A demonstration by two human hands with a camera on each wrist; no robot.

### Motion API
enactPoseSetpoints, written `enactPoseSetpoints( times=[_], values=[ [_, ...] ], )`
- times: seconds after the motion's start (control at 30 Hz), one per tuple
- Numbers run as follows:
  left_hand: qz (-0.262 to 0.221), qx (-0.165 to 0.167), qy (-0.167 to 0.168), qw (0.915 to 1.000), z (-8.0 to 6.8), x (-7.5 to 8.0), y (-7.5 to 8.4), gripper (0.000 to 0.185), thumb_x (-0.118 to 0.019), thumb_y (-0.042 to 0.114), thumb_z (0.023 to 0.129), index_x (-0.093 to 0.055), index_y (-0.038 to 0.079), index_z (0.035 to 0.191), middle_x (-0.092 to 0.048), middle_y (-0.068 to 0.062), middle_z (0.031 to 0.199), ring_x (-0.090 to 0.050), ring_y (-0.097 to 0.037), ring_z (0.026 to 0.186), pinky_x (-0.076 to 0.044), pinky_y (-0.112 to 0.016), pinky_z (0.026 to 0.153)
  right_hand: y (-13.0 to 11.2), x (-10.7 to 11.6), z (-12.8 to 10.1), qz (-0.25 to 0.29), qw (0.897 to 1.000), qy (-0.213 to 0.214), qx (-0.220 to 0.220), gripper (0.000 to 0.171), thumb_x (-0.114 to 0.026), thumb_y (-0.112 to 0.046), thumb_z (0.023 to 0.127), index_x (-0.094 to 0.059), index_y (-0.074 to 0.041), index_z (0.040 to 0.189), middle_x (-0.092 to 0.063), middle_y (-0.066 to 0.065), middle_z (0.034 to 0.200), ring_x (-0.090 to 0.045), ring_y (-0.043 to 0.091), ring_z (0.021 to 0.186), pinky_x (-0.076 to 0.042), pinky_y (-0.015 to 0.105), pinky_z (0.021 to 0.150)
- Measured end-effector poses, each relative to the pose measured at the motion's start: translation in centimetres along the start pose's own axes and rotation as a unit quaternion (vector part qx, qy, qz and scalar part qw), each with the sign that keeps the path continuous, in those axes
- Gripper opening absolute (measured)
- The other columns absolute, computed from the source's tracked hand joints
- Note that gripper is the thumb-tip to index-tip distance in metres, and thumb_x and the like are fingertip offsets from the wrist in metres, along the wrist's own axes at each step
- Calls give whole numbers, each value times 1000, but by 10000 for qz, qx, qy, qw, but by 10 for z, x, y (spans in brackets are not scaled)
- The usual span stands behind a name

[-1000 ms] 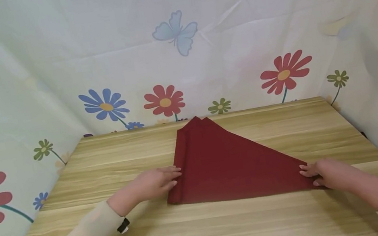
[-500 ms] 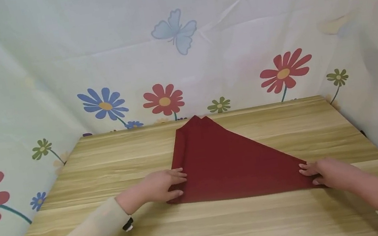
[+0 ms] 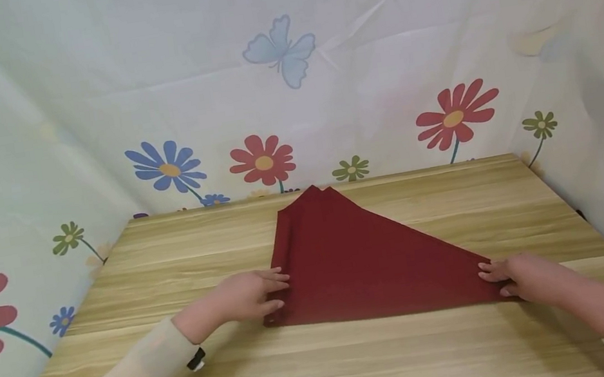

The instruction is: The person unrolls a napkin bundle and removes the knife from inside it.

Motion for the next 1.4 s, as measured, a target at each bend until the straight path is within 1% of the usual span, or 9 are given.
enactPoseSetpoints(
  times=[0.3, 0.47, 0.57, 0.73, 0.9, 1.03, 1.17, 1.3, 1.4],
  values=[
    [-84, 114, 150, 9998, -7, 3, -8, 42, -64, 29, 101, -66, 8, 137, -63, -5, 147, -51, -25, 146, -47, -43, 117, -2, 0, 0, 202, 9996, -126, -145, 44, -79, -6, 82, -71, 6, 124, -67, 32, 128, -68, 49, 111, -61, 37, 82],
    [-136, 202, 162, 9996, -12, 7, -12, 42, -63, 27, 101, -66, 6, 137, -62, -10, 148, -53, -28, 144, -46, -45, 117, -2, 0, 0, 229, 9995, -141, -140, 45, -78, -6, 82, -70, 7, 124, -65, 32, 130, -67, 50, 112, -61, 38, 84],
    [-186, 314, 137, 9992, -17, 8, -16, 42, -63, 27, 101, -66, 4, 136, -62, -12, 147, -54, -30, 143, -46, -46, 117, -2, 0, 1, 247, 9995, -166, -140, 45, -78, -6, 82, -70, 7, 124, -65, 32, 130, -67, 50, 112, -61, 39, 84],
    [-297, 566, 100, 9979, -23, 6, -27, 41, -62, 26, 102, -67, 2, 134, -63, -14, 145, -57, -32, 140, -48, -47, 115, -2, 0, 1, 195, 9995, -187, -145, 44, -78, -7, 82, -71, 6, 124, -67, 32, 129, -68, 49, 111, -61, 40, 84],
    [-374, 565, 137, 9976, -25, 4, -31, 41, -61, 26, 103, -66, 1, 135, -62, -14, 146, -59, -34, 137, -49, -48, 113, -1, -2, 1, 130, 9997, -180, -133, 45, -79, -8, 82, -71, 5, 124, -68, 30, 128, -69, 46, 111, -60, 37, 83],
    [-351, 514, 175, 9979, -23, 3, -31, 41, -62, 26, 103, -67, 0, 134, -63, -15, 144, -60, -34, 135, -50, -48, 112, 1, -3, 0, 54, 9998, -120, -133, 44, -79, -9, 81, -72, 4, 123, -68, 29, 128, -70, 44, 111, -60, 37, 84],
    [-304, 517, 184, 9980, -19, 4, -28, 40, -60, 26, 104, -67, 1, 134, -64, -16, 144, -58, -33, 139, -48, -48, 115, 1, -3, 0, 40, 9998, -134, -115, 44, -79, -9, 81, -72, 4, 123, -68, 29, 128, -70, 44, 111, -61, 38, 84],
    [-285, 469, 208, 9983, -15, 7, -19, 40, -60, 27, 104, -66, 3, 136, -63, -15, 145, -55, -31, 142, -46, -46, 117, 0, -2, 1, 61, 9996, -211, -158, 44, -78, -8, 82, -72, 4, 123, -67, 30, 129, -70, 47, 110, -61, 42, 84],
    [-189, 310, 235, 9991, -10, 8, -11, 40, -62, 28, 103, -67, 5, 136, -64, -12, 145, -55, -28, 142, -47, -44, 116, 0, -1, 2, 34, 9994, -245, -222, 44, -78, -8, 82, -72, 4, 124, -67, 30, 129, -69, 48, 110, -60, 44, 85]
  ],
)
Point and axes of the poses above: each hand's wrist, its own z-axis towards the middle knuckle, its own x-axis out of the back of the hand, y = z × x, the point moved 8 cm from there along z, towards the middle knuckle
